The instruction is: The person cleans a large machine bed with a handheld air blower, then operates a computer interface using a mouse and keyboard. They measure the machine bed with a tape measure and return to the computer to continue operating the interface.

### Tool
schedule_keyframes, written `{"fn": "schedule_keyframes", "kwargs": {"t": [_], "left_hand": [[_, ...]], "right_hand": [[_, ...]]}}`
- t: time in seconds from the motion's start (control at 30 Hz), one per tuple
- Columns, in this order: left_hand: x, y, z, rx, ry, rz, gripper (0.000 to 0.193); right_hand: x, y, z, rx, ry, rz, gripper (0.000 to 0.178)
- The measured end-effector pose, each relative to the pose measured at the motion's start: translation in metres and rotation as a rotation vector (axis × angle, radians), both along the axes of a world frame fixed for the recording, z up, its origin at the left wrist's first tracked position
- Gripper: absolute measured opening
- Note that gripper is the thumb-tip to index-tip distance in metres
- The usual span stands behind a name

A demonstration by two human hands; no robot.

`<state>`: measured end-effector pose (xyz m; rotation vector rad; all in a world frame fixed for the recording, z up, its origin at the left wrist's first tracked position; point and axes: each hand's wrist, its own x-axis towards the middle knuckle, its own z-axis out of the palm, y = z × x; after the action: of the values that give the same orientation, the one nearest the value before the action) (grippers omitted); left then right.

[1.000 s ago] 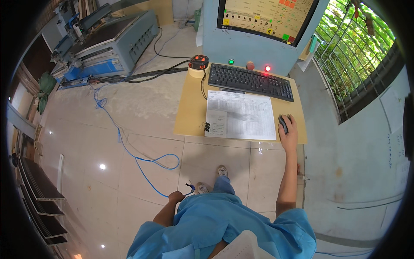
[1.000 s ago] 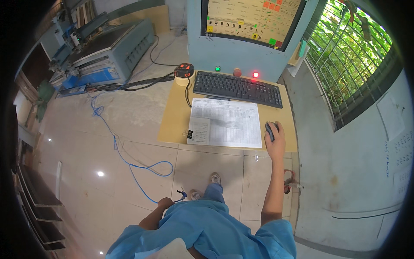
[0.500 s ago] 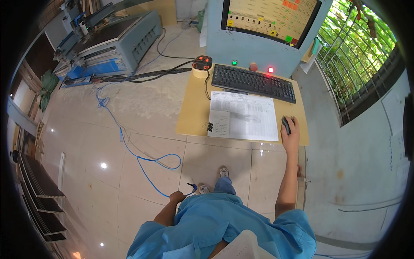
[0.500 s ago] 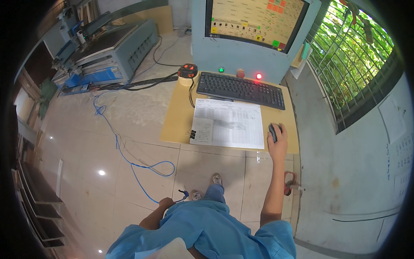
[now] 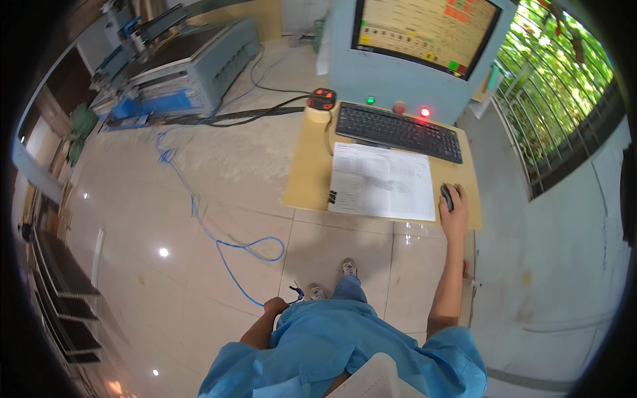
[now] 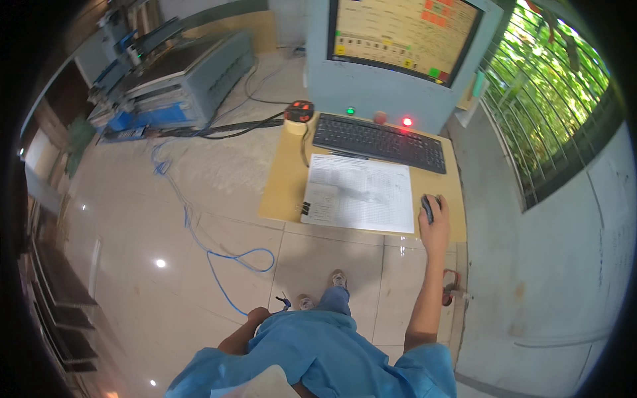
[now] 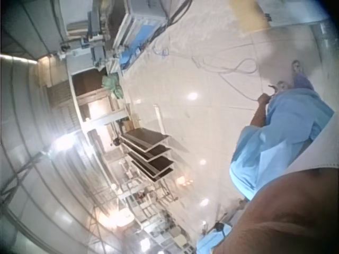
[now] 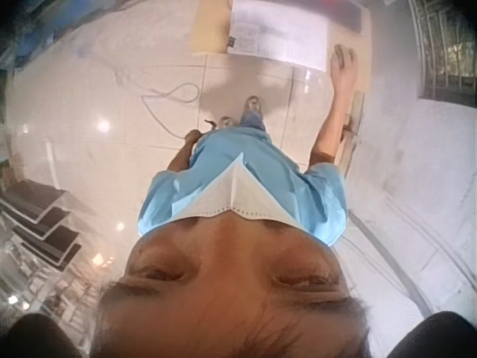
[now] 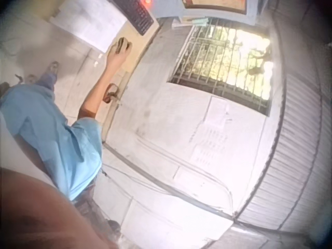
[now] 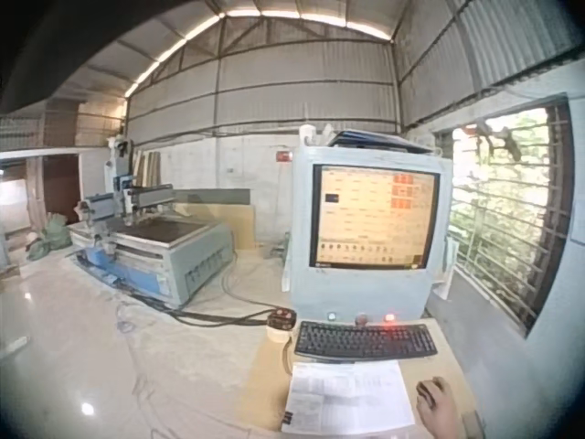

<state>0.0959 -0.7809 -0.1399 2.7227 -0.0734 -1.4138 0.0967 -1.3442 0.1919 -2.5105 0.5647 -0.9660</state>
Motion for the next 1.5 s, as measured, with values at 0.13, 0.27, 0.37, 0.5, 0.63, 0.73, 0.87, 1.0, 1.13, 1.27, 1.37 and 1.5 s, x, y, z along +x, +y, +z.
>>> {"fn": "schedule_keyframes", "kwargs": {"t": [0.13, 0.27, 0.37, 0.5, 0.63, 0.73, 0.87, 1.0, 1.13, 1.27, 1.37, 1.5], "left_hand": [[0.002, -0.004, -0.001, 0.003, -0.001, -0.028, 0.055], [0.001, -0.003, -0.001, 0.016, 0.004, -0.041, 0.058], [0.002, -0.001, -0.002, 0.014, 0.004, -0.05, 0.058], [0.003, -0.003, -0.003, 0.027, 0.025, -0.049, 0.058], [0.001, -0.004, -0.001, 0.007, 0.004, -0.053, 0.057], [0.0, -0.004, -0.003, 0.003, -0.004, -0.049, 0.056], [0.001, -0.001, -0.01, -0.011, 0.01, -0.066, 0.05], [-0.003, 0.003, -0.013, -0.052, -0.026, -0.015, 0.047], [-0.003, 0.002, -0.01, -0.048, -0.034, 0.022, 0.045], [-0.007, 0.001, -0.002, -0.045, -0.043, 0.046, 0.046], [-0.009, 0.0, 0.002, -0.056, -0.047, 0.067, 0.044], [-0.005, -0.002, 0.001, -0.049, -0.036, 0.052, 0.044]], "right_hand": [[0.004, -0.002, -0.007, -0.011, -0.056, -0.109, 0.039], [0.003, -0.001, -0.01, -0.008, -0.046, -0.213, 0.039], [0.003, 0.001, -0.01, -0.006, -0.042, -0.242, 0.039], [0.005, 0.001, -0.01, -0.027, -0.03, -0.296, 0.04], [0.005, -0.002, -0.016, -0.026, -0.054, -0.274, 0.04], [0.004, -0.009, -0.023, -0.03, -0.066, -0.279, 0.039], [0.004, -0.017, -0.029, 0.058, -0.11, -0.158, 0.04], [0.002, -0.019, -0.031, 0.009, -0.039, -0.198, 0.038], [0.005, -0.018, -0.031, -0.098, 0.021, -0.25, 0.04], [0.003, -0.017, -0.029, -0.111, 0.029, -0.219, 0.041], [0.002, -0.018, -0.028, -0.112, 0.03, -0.216, 0.041], [0.002, -0.018, -0.027, -0.115, 0.034, -0.207, 0.041]]}}
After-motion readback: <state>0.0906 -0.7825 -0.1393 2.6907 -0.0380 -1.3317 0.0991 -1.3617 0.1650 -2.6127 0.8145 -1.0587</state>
